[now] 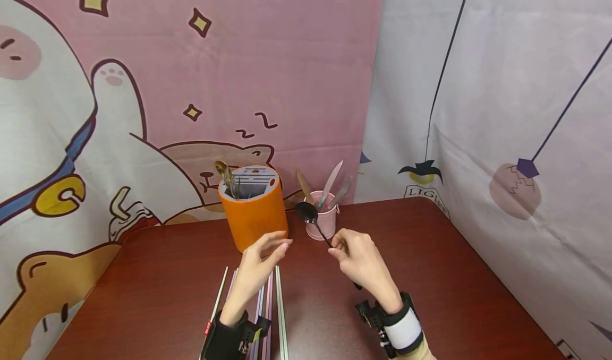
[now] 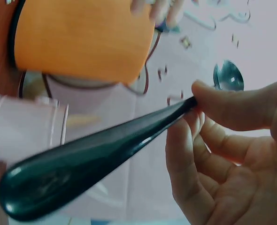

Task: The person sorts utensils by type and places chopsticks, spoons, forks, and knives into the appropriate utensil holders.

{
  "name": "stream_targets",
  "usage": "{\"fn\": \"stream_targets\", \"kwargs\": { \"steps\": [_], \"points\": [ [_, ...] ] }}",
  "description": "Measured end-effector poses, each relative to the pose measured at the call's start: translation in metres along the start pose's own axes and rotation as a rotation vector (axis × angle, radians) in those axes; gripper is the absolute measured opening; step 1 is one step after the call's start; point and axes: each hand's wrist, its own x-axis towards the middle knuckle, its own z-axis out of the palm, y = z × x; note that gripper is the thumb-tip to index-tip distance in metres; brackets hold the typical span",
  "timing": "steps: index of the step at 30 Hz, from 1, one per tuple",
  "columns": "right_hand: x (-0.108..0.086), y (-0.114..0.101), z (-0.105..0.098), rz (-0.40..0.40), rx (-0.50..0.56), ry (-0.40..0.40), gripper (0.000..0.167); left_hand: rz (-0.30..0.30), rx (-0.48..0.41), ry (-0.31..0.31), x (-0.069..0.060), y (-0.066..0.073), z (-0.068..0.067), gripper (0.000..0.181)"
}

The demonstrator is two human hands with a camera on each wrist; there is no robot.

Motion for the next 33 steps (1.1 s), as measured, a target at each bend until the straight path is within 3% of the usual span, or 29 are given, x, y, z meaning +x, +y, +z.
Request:
{"fn": "stream_targets", "kwargs": {
  "steps": [6,17,33],
  "points": [
    [-0.002,-0.014,0.015,-0.046,0.039,0.005,0.018,0.019,-0.093,-0.018,-0.002,0.005,0.008,0.031],
    [-0.004,-0.024,0.029,-0.105,0.042,0.009,0.021,0.028,-0.202,0.062,-0.003,0.011,0.011,0.019],
    [-0.006,-0.028,0.034,-0.146,0.031,0.013,0.020,-0.008,-0.165,0.046,-0.004,0.009,0.014,0.017]
  ]
}}
